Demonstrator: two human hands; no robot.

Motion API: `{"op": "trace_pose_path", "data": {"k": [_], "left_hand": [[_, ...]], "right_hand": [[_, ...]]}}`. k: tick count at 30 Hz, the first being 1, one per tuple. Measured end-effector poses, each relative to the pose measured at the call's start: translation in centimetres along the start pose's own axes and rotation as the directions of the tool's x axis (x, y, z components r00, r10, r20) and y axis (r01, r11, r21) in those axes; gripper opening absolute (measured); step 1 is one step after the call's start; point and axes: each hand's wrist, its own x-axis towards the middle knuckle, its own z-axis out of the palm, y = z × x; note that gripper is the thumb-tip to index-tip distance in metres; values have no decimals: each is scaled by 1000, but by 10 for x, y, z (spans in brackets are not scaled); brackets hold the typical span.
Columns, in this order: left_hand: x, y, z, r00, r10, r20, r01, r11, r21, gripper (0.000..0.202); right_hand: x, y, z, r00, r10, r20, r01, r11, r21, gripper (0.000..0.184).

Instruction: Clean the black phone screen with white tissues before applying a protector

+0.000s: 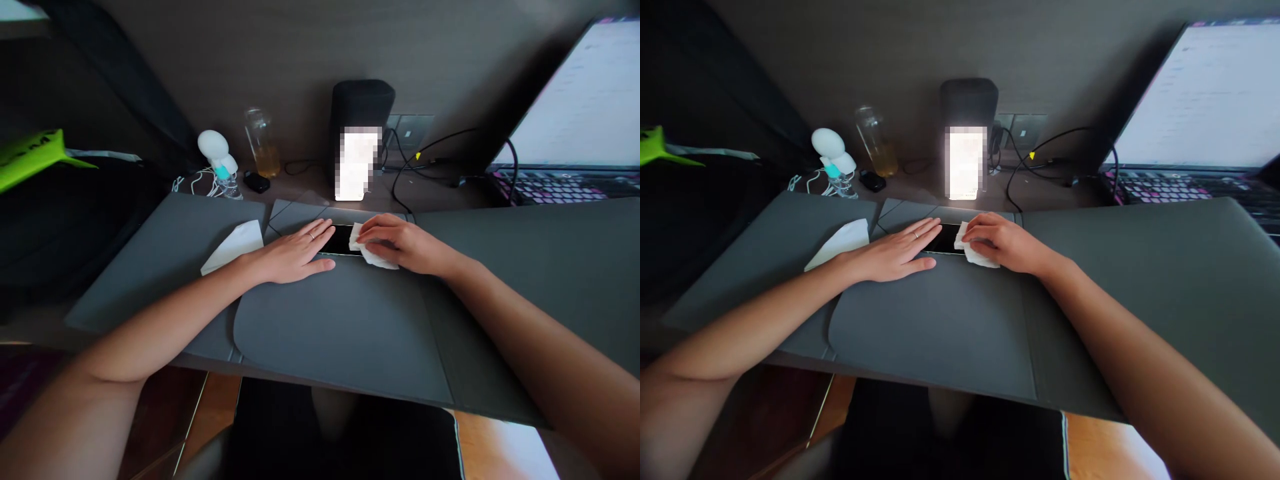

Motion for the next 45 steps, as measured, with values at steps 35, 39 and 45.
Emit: {"op": "trace_pose_path", "data": {"k": [35,39,45], "left_hand": [[2,-3,3,999,32,-16,-33,999,-10,80],[1,0,0,1000,17,2,-17,1000,-22,82],[1,-1,1,1000,13,2,-13,1000,-19,83]], "right_hand": [[4,1,7,998,31,-46,-31,999,-8,26],[3,0,6,996,56,-72,-64,990,-123,29],[15,-12,17,1000,-2,-25,-1,994,-109,34]]}}
